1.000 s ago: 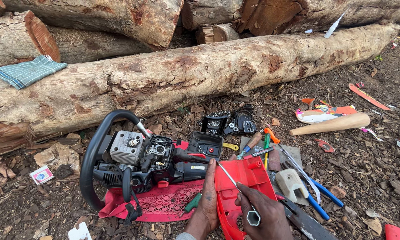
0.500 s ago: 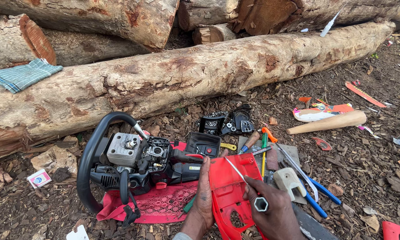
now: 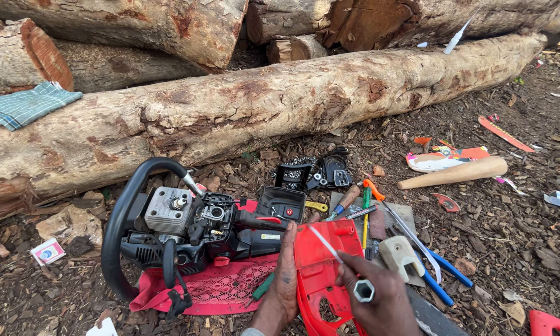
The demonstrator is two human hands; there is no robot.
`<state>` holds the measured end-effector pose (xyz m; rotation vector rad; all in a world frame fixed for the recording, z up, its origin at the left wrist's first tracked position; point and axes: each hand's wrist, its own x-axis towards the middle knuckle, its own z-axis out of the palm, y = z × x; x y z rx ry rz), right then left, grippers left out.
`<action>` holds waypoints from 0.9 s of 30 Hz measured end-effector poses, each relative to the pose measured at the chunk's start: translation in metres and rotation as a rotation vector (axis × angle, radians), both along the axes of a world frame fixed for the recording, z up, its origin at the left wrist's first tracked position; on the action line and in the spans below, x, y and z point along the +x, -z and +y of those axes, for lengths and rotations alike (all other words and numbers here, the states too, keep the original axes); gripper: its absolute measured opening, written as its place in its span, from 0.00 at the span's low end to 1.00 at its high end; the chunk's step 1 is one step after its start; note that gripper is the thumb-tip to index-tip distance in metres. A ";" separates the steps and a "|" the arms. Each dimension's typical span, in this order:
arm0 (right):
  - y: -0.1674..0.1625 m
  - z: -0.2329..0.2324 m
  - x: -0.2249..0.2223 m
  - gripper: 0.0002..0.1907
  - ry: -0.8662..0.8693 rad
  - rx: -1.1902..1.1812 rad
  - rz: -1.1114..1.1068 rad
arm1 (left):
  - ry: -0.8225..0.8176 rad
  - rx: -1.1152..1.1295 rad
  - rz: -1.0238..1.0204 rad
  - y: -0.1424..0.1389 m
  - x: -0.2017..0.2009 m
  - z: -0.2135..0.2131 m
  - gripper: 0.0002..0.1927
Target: The person uses a hex key to scrape debris from a red plastic chainsaw cover, then switches to a brush to sweep away dirt and sawdust from the cover's interior and exterior surfaces.
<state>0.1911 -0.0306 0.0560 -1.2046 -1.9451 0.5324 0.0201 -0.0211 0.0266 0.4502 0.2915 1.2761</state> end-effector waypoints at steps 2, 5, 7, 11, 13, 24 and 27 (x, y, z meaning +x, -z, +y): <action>0.003 -0.005 -0.005 0.15 -0.083 0.081 -0.036 | -0.016 -0.066 0.047 0.000 0.000 -0.001 0.42; -0.001 -0.002 -0.008 0.16 -0.039 0.018 -0.035 | -0.055 -0.148 0.053 -0.002 -0.005 -0.003 0.43; -0.009 0.005 -0.005 0.16 0.036 -0.092 -0.028 | -0.055 -0.198 0.036 -0.003 -0.007 -0.001 0.43; -0.014 0.000 -0.006 0.16 0.093 -0.223 0.028 | -0.014 -0.179 0.061 0.000 -0.003 0.001 0.43; -0.010 -0.006 -0.011 0.16 0.053 -0.207 0.054 | 0.003 -0.082 0.064 0.004 -0.001 -0.001 0.44; -0.014 0.004 0.007 0.13 -0.145 -0.220 0.079 | 0.061 -0.033 -0.004 -0.007 -0.011 -0.002 0.46; -0.020 0.003 0.004 0.15 -0.035 -0.353 0.084 | 0.056 -0.025 0.011 -0.004 -0.009 -0.003 0.45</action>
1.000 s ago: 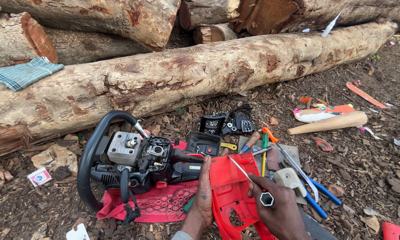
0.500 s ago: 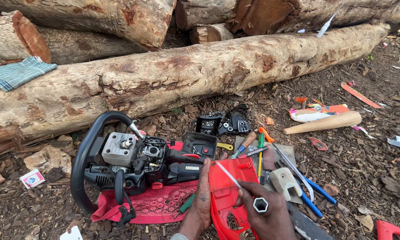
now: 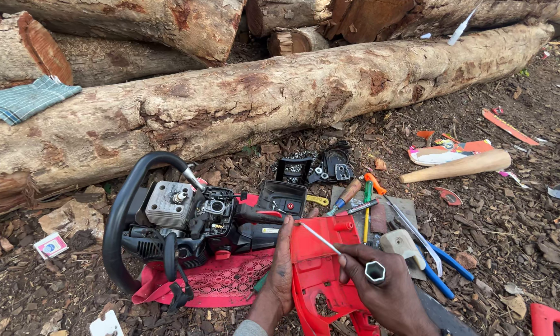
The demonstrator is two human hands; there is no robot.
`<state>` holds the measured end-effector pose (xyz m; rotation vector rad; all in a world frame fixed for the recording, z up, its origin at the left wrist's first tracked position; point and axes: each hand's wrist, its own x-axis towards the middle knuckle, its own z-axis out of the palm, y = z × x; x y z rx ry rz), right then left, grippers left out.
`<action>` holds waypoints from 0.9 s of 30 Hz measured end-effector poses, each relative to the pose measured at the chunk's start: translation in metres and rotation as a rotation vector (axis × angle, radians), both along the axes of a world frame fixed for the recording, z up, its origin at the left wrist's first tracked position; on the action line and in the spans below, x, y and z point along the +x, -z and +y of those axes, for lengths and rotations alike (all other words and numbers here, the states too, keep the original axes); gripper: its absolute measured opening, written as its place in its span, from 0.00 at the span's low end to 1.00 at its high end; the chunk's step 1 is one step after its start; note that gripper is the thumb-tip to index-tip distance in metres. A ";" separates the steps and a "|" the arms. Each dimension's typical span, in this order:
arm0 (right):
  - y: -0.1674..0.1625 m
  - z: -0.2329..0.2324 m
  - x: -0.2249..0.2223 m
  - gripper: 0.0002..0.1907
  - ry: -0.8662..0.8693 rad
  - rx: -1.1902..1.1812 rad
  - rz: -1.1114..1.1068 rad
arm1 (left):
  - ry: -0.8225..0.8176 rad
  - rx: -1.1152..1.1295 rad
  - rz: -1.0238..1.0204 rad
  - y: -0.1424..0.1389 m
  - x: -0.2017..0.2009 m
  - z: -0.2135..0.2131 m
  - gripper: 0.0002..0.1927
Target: The person uses a hex key to scrape debris from a red plastic chainsaw cover, then switches to a brush to sweep away dirt and sawdust from the cover's interior and exterior surfaces.
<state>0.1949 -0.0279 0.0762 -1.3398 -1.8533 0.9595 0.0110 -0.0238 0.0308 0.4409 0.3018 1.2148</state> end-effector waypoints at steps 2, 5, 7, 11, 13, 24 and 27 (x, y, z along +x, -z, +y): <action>-0.008 0.000 0.004 0.15 -0.126 -0.067 -0.042 | -0.008 -0.024 -0.053 0.002 -0.001 0.003 0.44; -0.016 0.004 0.007 0.11 -0.095 -0.156 -0.109 | 0.052 -0.007 -0.072 0.003 -0.006 0.004 0.48; -0.016 0.004 0.007 0.12 0.010 -0.240 -0.115 | 0.111 0.016 -0.094 0.002 -0.007 0.003 0.51; -0.007 0.001 0.001 0.12 0.097 -0.238 0.064 | 0.102 -0.021 -0.071 -0.001 -0.005 0.002 0.49; -0.004 -0.001 0.000 0.12 0.068 -0.123 0.134 | 0.066 -0.059 -0.016 -0.002 -0.003 0.001 0.46; -0.012 -0.006 0.002 0.16 -0.037 0.205 -0.098 | 0.034 -0.056 0.011 -0.001 -0.002 0.001 0.46; -0.013 -0.007 0.001 0.11 -0.160 0.431 -0.067 | 0.013 -0.025 0.031 -0.002 -0.003 0.003 0.44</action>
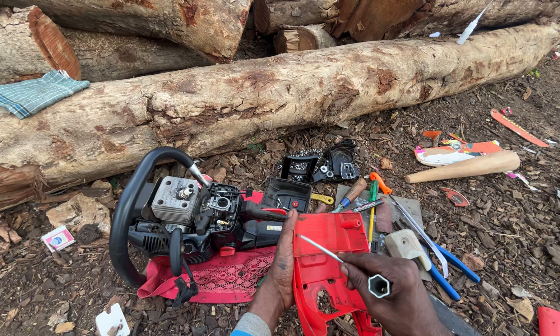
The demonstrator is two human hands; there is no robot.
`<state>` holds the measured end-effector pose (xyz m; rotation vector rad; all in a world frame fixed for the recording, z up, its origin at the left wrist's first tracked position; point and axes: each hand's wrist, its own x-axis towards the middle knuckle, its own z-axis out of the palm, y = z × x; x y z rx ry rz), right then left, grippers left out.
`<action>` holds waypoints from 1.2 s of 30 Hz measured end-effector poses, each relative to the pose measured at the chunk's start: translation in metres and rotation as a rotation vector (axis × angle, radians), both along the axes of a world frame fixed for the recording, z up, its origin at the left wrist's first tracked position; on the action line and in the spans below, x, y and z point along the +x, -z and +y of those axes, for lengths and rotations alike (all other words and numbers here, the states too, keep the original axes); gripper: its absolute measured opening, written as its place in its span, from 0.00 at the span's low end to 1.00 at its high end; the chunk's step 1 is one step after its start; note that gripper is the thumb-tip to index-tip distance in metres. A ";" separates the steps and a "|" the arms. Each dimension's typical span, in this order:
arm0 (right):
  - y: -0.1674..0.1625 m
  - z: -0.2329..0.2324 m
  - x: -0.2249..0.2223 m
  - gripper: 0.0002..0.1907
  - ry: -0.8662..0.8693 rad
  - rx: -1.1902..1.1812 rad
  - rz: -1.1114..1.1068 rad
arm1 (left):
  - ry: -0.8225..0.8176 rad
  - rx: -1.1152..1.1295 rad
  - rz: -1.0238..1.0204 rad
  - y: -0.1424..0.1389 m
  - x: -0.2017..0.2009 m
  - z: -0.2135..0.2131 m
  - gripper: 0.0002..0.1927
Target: The person uses a hex key to scrape debris from a red plastic chainsaw cover, then switches to a brush to sweep away dirt and sawdust from the cover's interior and exterior surfaces.
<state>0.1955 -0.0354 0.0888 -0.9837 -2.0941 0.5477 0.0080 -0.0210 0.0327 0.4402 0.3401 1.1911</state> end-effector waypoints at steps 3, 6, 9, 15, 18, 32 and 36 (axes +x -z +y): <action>0.001 -0.001 0.000 0.13 0.102 -0.086 0.009 | -0.022 -0.111 0.019 -0.001 0.000 -0.001 0.44; 0.002 -0.001 0.001 0.11 0.088 -0.091 -0.045 | -0.034 -0.128 0.064 -0.001 -0.001 -0.001 0.44; 0.004 -0.001 0.000 0.11 0.108 -0.071 -0.034 | -0.058 -0.130 0.077 0.001 -0.001 0.000 0.44; 0.002 -0.001 0.001 0.11 0.053 -0.047 -0.038 | -0.019 -0.107 -0.016 0.005 0.001 0.002 0.44; 0.001 -0.001 0.000 0.11 0.057 -0.017 -0.064 | -0.026 -0.104 0.029 0.004 0.000 0.002 0.44; 0.002 0.000 0.000 0.14 0.016 -0.094 -0.055 | 0.042 -0.037 -0.081 0.000 -0.001 0.000 0.46; 0.004 0.000 0.001 0.14 -0.018 0.039 -0.016 | 0.035 -0.077 -0.036 0.003 -0.001 0.001 0.45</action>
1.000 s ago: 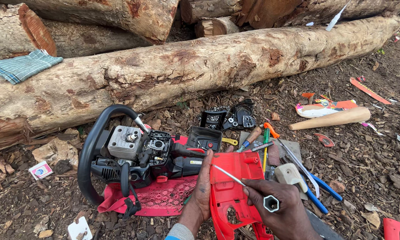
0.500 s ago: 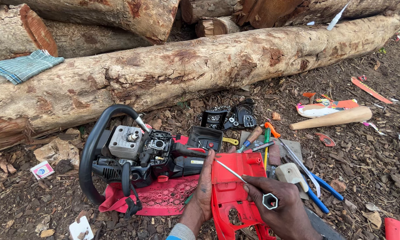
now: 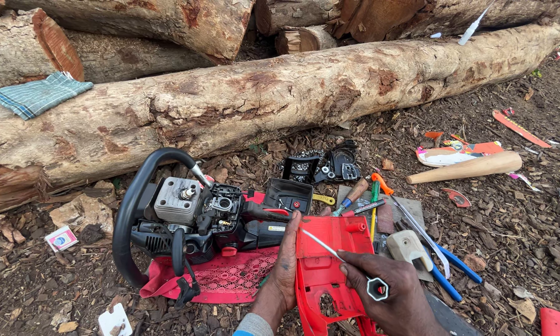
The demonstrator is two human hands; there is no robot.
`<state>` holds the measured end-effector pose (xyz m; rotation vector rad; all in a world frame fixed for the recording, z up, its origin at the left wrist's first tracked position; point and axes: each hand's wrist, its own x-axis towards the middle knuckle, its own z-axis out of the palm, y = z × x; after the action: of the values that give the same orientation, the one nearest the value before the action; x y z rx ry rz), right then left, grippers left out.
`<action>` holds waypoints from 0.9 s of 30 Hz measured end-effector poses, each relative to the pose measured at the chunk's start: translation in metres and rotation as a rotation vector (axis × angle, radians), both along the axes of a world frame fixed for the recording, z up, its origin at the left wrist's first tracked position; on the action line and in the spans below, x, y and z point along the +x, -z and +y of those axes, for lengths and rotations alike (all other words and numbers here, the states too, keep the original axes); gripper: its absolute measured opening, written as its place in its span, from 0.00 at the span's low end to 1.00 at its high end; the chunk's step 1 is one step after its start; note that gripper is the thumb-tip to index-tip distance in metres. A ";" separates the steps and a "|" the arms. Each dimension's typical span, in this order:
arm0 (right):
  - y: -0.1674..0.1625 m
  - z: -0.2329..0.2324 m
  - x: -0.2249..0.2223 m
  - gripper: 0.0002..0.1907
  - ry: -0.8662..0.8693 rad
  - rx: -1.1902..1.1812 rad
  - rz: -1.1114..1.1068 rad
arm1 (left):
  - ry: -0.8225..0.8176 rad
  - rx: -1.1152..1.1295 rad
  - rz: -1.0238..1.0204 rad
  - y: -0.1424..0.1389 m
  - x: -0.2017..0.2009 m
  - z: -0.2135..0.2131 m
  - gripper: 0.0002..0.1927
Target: The person uses a hex key to scrape debris from a red plastic chainsaw cover, then switches to a brush to sweep away dirt and sawdust from the cover's interior and exterior surfaces.
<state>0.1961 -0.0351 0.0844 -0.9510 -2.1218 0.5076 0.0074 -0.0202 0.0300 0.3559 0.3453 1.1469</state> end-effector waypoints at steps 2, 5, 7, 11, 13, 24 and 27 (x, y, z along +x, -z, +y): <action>0.000 0.000 0.000 0.17 0.060 -0.093 -0.026 | 0.014 0.021 -0.029 0.001 0.000 0.000 0.44; 0.000 0.000 0.001 0.14 0.027 -0.105 -0.025 | 0.012 0.005 -0.079 0.002 0.000 0.000 0.44; 0.000 0.001 0.001 0.13 0.033 -0.092 -0.030 | 0.001 0.006 -0.078 0.001 -0.001 0.001 0.44; 0.002 0.001 0.000 0.14 0.035 -0.057 -0.012 | 0.008 0.023 -0.079 0.001 -0.001 0.002 0.45; 0.003 0.001 -0.001 0.13 0.010 -0.058 0.011 | 0.024 0.025 -0.102 0.000 -0.001 0.001 0.45; 0.004 0.001 0.004 0.12 -0.015 0.069 0.009 | 0.024 0.005 -0.074 -0.001 0.001 -0.001 0.44; 0.003 0.002 0.004 0.16 0.127 -0.126 -0.024 | 0.032 -0.008 -0.036 0.000 0.001 0.000 0.44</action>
<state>0.1997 -0.0335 0.0809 -1.1594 -2.0537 0.5734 0.0082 -0.0205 0.0298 0.3324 0.3120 1.1192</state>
